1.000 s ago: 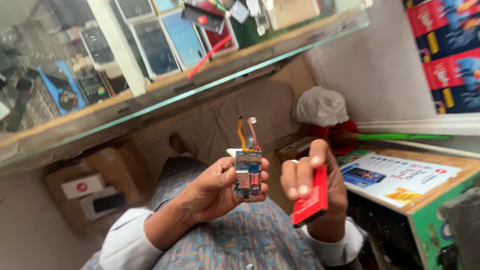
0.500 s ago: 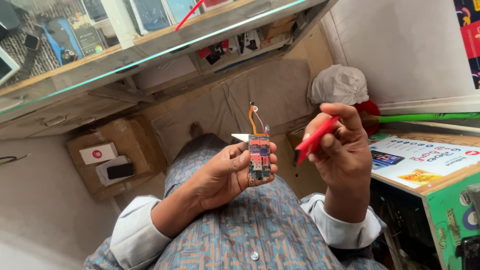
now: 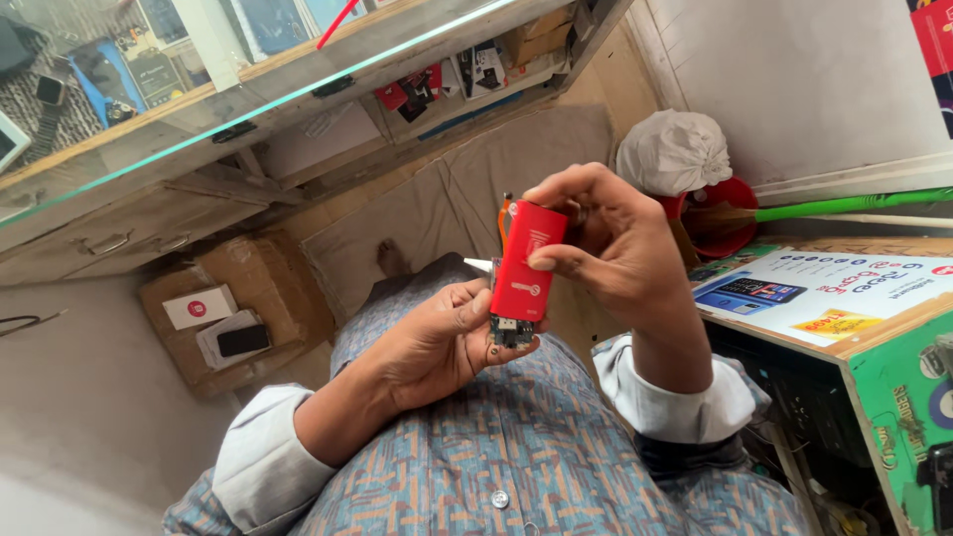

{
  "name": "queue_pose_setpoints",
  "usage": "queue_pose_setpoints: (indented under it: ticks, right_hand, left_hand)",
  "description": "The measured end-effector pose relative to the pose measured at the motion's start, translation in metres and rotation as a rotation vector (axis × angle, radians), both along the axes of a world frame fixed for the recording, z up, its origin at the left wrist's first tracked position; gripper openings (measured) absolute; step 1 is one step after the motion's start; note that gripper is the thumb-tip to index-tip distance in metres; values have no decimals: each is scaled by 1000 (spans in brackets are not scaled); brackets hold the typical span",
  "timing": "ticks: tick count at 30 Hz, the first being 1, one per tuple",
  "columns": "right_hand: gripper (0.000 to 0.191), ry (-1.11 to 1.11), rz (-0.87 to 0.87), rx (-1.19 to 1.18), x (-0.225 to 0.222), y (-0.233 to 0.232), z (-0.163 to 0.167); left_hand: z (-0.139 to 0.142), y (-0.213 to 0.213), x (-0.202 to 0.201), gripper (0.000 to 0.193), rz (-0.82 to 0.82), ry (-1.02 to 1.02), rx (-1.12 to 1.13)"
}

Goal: The person uses a red plastic tool to scrape and clean a small circuit board, then wipes it with a cloth. They attach a red plastic piece to the board and use tweezers to adjust a small component on the assembly.

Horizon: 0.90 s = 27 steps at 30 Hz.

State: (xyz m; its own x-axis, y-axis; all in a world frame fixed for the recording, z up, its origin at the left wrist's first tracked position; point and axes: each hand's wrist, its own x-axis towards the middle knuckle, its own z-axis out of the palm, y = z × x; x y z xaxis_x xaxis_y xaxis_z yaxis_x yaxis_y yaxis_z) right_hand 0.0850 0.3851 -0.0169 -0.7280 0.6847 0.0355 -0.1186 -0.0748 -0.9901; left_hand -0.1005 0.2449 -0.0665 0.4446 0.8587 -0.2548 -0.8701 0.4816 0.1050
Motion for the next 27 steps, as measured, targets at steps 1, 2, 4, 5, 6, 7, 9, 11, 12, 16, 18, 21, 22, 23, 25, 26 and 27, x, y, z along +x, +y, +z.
queue_pose_setpoints:
  ticks: [1,2,4,5,6,7,9,11,12,16,18,21,22,23,25,26,27]
  right_hand:
    - [45,-10,15,45,-2,1,0]
    - [45,-20,29,89,-3,0,0]
    - [45,-30,11,68,-3,-1,-1]
    - [45,-36,1,56,-2,-2,-1]
    - [45,-44,-11,68,-1,-2,-2]
    - [44,-53,-22,79,1,-3,-3]
    - [44,-57,-38,89,5,-3,-6]
    - [43,-52,-45,86,7,-3,-9]
    - [42,-64,-53,72,8,-3,-10]
    - [42,-183,-118,1,7,-9,-11]
    - [36,-222,-185,131,5,-14,-10]
    - [22,-229,-292,491,2,-22,-7]
    - [21,-254,-317,551,2,-25,-6]
    - [20,-279,-342,612,1,-28,-5]
    - [18,-270,-326,644,1,-33,-1]
    - [18,-266,-318,661,1,-34,1]
    - [25,-252,-304,713,0,-34,2]
  left_hand:
    - [0,0,1,52,7,-44,10]
    - [0,1,2,52,4,-39,-4]
    - [0,2,5,53,-5,-30,-35]
    - [1,3,6,53,-6,-17,-37]
    - [1,4,8,52,-9,-6,-40]
    - [2,5,10,51,-11,5,-44]
    - [2,7,12,53,-23,15,-78]
    - [2,8,15,54,-28,25,-100]
    - [3,8,16,55,-26,31,-102]
    - [1,8,17,57,-11,-7,-81]
    - [-1,8,16,56,16,-13,-83]
    - [-6,9,17,53,38,-41,-155]
    - [-8,9,17,52,42,-53,-190]
    - [-9,9,17,51,48,-45,-189]
    - [-11,8,16,50,61,-32,-189]
    - [-11,7,14,49,70,18,-173]
    - [-11,6,13,48,80,69,-154]
